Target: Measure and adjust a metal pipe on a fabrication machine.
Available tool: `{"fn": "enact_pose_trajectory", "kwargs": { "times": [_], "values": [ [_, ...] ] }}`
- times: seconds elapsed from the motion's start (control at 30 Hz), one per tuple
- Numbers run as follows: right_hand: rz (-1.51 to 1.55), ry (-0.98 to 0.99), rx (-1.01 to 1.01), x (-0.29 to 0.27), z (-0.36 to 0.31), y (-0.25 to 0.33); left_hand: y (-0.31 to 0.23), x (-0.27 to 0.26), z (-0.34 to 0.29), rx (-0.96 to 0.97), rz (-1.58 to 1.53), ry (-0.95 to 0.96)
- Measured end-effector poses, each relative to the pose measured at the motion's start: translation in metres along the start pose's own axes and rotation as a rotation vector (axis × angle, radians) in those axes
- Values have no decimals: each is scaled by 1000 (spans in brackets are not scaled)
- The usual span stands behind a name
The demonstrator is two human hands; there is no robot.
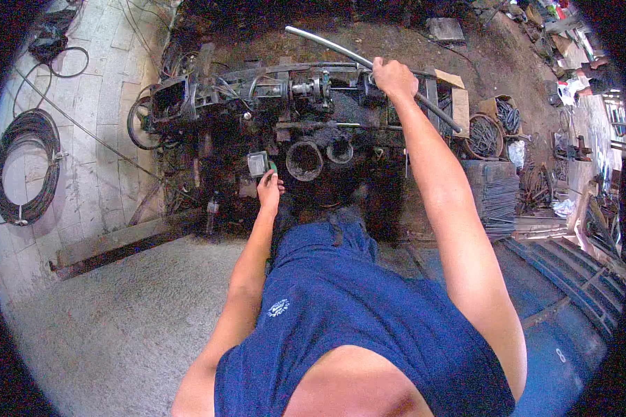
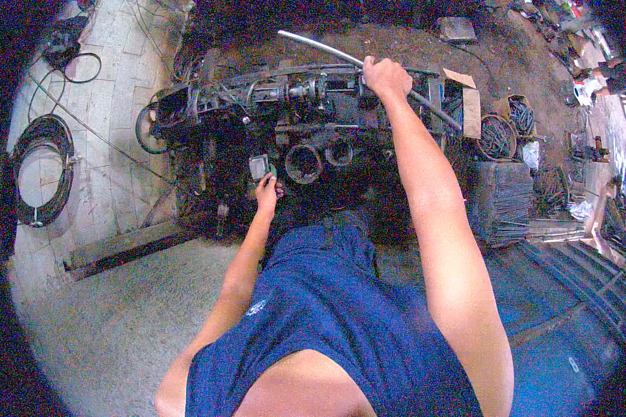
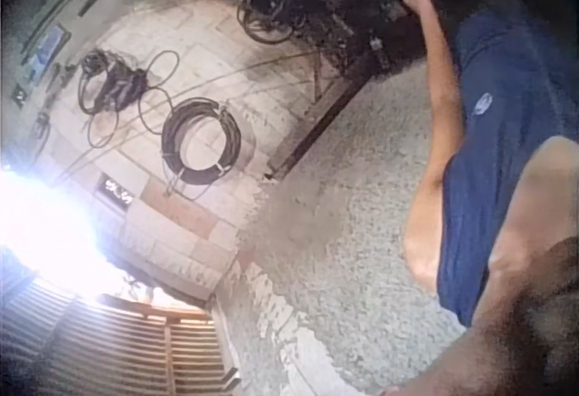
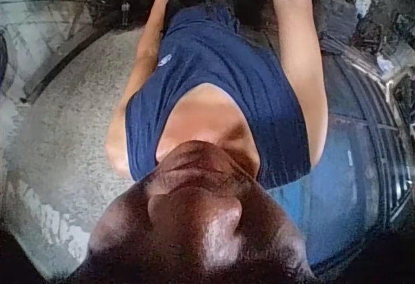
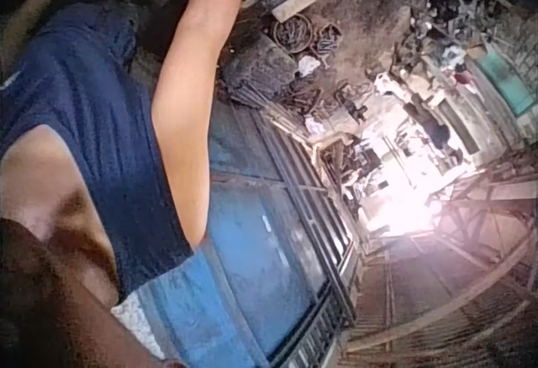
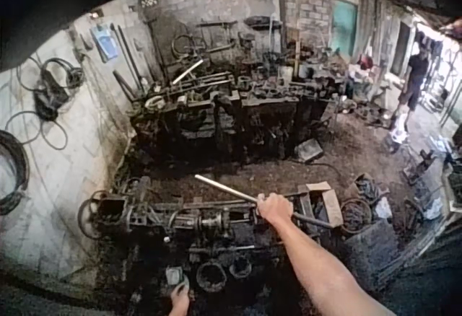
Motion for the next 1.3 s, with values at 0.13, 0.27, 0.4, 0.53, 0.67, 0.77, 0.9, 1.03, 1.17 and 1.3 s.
{"fn": "enact_pose_trajectory", "kwargs": {
  "times": [0.13, 0.27, 0.4, 0.53, 0.67, 0.77, 0.9, 1.03, 1.17, 1.3],
  "values": [
    [-10, -1, 0, 0, 0, 1, -4, 2, -5, -11, -38, 12],
    [-10, -7, -8, -2, -2, 2, -3, 0, -3, -10, -40, 7],
    [-2, -19, -2, -1, -1, -2, -7, 4, -7, -2, 22, -23],
    [-12, -25, -3, -1, -1, 1, -5, 2, -7, 8, -15, -12],
    [2, -27, -10, -3, -2, -1, -6, 2, -7, -4, -32, -6],
    [13, -35, -8, -1, 1, -3, -6, 3, -7, 7, -9, -10],
    [13, -61, -15, -1, -1, -1, -6, 3, -7, 0, -19, -18],
    [1, -47, -15, -1, 0, -3, -4, 2, -7, 3, -34, 2],
    [8, -55, -21, -3, -2, -2, -1, 0, -4, 10, -44, -15],
    [2, -64, -24, 0, 1, -4, -3, 1, -5, 13, -19, -20]
  ]
}}
Point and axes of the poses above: each hand's wrist, its own z-axis towards the middle knuckle, its own x-axis out of the palm, y = z × x, the point moved 3 cm from there along z, towards the middle knuckle
